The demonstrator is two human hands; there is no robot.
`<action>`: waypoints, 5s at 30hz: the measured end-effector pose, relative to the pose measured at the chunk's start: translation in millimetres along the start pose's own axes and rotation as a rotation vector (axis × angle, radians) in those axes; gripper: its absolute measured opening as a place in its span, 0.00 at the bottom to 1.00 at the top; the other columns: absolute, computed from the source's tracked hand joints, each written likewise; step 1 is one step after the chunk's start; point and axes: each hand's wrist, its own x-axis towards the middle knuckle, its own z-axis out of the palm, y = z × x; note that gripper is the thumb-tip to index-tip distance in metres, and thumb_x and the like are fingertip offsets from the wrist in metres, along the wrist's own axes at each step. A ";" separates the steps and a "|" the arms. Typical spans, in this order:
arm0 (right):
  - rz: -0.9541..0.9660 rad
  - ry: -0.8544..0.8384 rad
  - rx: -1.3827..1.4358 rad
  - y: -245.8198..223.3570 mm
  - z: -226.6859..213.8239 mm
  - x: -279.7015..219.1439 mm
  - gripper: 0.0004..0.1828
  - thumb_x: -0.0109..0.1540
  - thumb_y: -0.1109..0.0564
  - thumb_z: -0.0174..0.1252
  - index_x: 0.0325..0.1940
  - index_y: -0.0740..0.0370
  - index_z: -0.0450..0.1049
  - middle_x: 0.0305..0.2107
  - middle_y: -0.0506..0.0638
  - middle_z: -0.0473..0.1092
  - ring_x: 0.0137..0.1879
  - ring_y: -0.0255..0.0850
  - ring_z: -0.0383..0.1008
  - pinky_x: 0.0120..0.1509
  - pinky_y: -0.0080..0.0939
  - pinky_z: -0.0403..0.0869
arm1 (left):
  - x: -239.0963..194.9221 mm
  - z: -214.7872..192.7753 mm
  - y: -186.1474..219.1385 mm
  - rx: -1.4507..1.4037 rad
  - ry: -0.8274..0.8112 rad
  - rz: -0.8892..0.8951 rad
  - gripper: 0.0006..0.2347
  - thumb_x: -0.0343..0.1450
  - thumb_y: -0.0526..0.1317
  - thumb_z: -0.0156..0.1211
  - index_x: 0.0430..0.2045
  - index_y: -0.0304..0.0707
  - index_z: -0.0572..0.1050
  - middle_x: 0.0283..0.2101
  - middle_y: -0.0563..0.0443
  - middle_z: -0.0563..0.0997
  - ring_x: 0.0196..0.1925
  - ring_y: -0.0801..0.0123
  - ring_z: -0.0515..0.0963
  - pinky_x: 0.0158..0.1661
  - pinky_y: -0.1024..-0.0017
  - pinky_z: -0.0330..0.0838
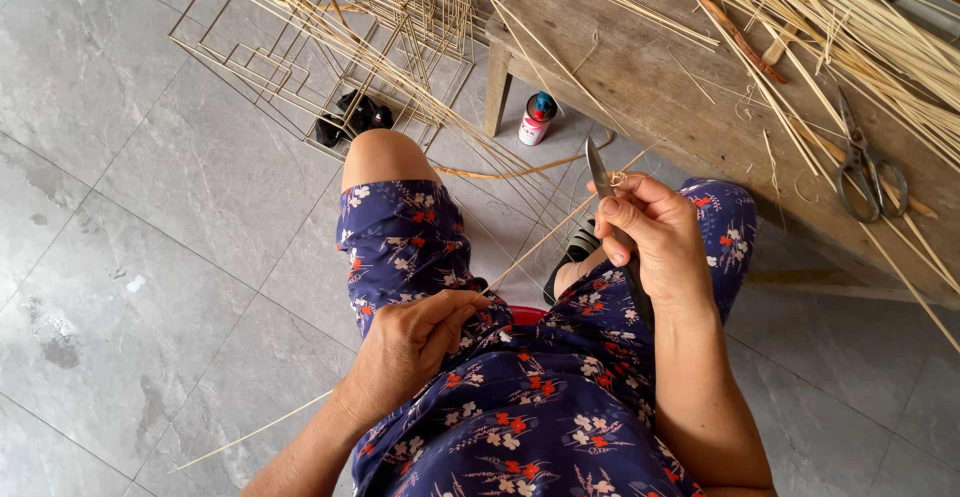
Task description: The person sits on a low stool and uses a knife to split and sharpen thin bamboo strips. They then insert these prepared strips into a wire basket frame, weaving them into the structure.
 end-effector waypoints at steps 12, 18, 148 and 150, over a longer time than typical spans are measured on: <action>0.034 0.086 0.006 7.9 -23.0 15.9 0.10 0.67 0.60 0.60 0.50 0.68 0.77 0.25 0.49 0.71 0.24 0.31 0.64 0.24 0.28 0.62 | -5.8 -1.8 -4.8 0.037 0.025 0.035 0.08 0.73 0.36 0.59 0.43 0.39 0.82 0.19 0.53 0.79 0.20 0.77 0.79 0.25 0.74 0.76; -0.037 0.169 0.094 8.2 -53.5 21.9 0.07 0.70 0.60 0.59 0.51 0.65 0.76 0.26 0.48 0.70 0.23 0.29 0.62 0.25 0.29 0.62 | -9.7 -14.7 -11.9 0.029 0.067 -0.097 0.09 0.73 0.36 0.57 0.43 0.40 0.82 0.16 0.53 0.79 0.18 0.78 0.78 0.22 0.75 0.73; 0.103 -0.419 0.402 -28.0 60.3 -65.3 0.29 0.73 0.52 0.51 0.77 0.56 0.53 0.26 0.56 0.67 0.19 0.29 0.55 0.21 0.28 0.60 | 57.8 7.9 36.2 -0.118 0.098 0.437 0.11 0.75 0.36 0.63 0.51 0.43 0.75 0.28 0.50 0.82 0.27 0.70 0.85 0.28 0.74 0.77; 0.103 -0.410 0.397 -27.9 60.1 -65.9 0.29 0.73 0.53 0.51 0.77 0.56 0.53 0.26 0.56 0.67 0.19 0.29 0.55 0.21 0.28 0.60 | 57.3 7.2 36.6 -0.080 0.139 0.504 0.12 0.74 0.34 0.64 0.52 0.42 0.74 0.31 0.50 0.82 0.31 0.68 0.85 0.31 0.73 0.78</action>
